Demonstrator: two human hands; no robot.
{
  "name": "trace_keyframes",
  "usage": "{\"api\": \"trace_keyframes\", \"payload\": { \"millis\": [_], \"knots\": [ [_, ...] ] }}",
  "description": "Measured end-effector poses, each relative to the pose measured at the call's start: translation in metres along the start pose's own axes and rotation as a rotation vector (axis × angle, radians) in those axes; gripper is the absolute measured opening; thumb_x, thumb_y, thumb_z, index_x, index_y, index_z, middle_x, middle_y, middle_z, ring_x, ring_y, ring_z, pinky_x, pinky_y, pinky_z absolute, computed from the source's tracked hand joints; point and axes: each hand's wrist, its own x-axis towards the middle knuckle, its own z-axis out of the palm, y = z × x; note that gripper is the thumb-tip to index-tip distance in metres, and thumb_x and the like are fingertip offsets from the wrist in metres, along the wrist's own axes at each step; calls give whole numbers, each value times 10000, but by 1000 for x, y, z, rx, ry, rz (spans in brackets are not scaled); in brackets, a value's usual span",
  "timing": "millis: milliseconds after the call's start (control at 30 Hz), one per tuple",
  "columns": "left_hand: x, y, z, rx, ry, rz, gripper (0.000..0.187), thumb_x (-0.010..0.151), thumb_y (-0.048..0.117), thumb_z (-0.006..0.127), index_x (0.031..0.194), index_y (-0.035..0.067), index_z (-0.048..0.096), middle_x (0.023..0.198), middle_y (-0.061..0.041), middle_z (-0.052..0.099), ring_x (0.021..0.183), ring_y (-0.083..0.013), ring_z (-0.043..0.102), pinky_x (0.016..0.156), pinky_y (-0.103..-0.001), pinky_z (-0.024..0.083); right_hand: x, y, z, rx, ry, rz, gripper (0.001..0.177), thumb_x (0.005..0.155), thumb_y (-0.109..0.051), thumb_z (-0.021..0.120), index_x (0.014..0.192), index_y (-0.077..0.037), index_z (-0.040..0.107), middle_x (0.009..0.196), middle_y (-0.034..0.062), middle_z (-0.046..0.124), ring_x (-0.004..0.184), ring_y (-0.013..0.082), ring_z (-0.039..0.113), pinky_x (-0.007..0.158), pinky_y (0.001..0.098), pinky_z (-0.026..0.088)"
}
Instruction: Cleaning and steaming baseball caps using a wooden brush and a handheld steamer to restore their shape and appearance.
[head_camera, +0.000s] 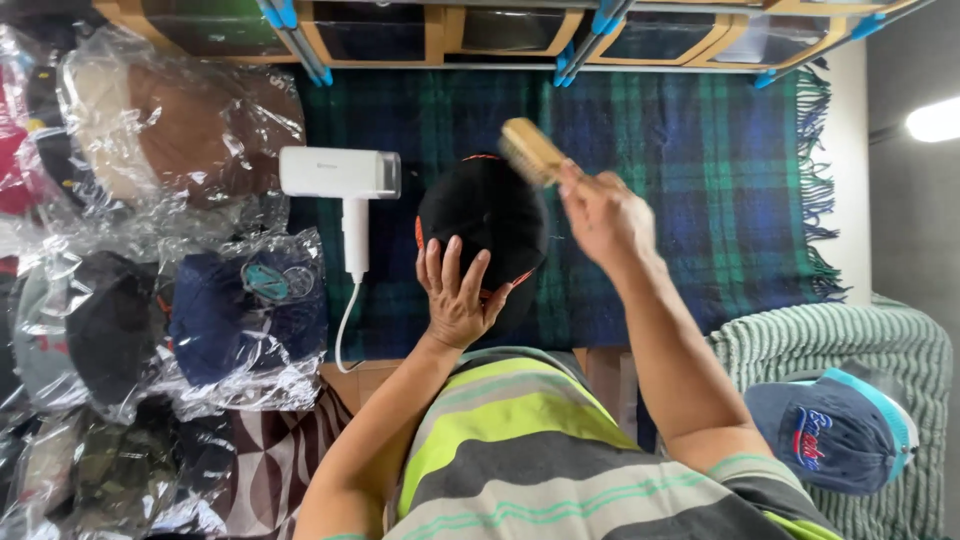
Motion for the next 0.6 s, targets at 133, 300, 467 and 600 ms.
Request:
{"api": "trace_keyframes", "payload": {
  "millis": [133,300,467,600],
  "knots": [
    [0,1,2,1,2,-4,632,967,505,581,1467,119,548,1567,-253,379,1454,-542,273,1101,-701,278,19,-62,-43,-104,-74,22,184,1007,-269,675,1137,-206,789,942,19,752,725,251,680,586,358,543],
    [-1,2,1,-3,-14,7,636,977,504,566,1474,108,532,1573,-266,360,1458,-552,257,1099,-710,265,32,-13,-4,-47,-141,-18,178,1003,-317,676,1127,-250,785,794,88,646,689,346,669,512,470,469],
    [2,1,-3,-1,-34,-10,627,970,499,599,1441,88,557,1574,-274,355,1467,-542,251,1114,-699,263,1,51,50,662,-344,932,323,984,-527,568,1226,-387,730,596,83,603,351,180,369,211,259,256],
    [4,5,-5,-24,-25,5,639,965,491,620,1443,72,553,1580,-286,343,1477,-548,224,1123,-708,234,-84,102,97,978,-125,918,384,967,-309,593,1307,-169,706,830,94,708,630,170,664,290,193,373]
  ]
}}
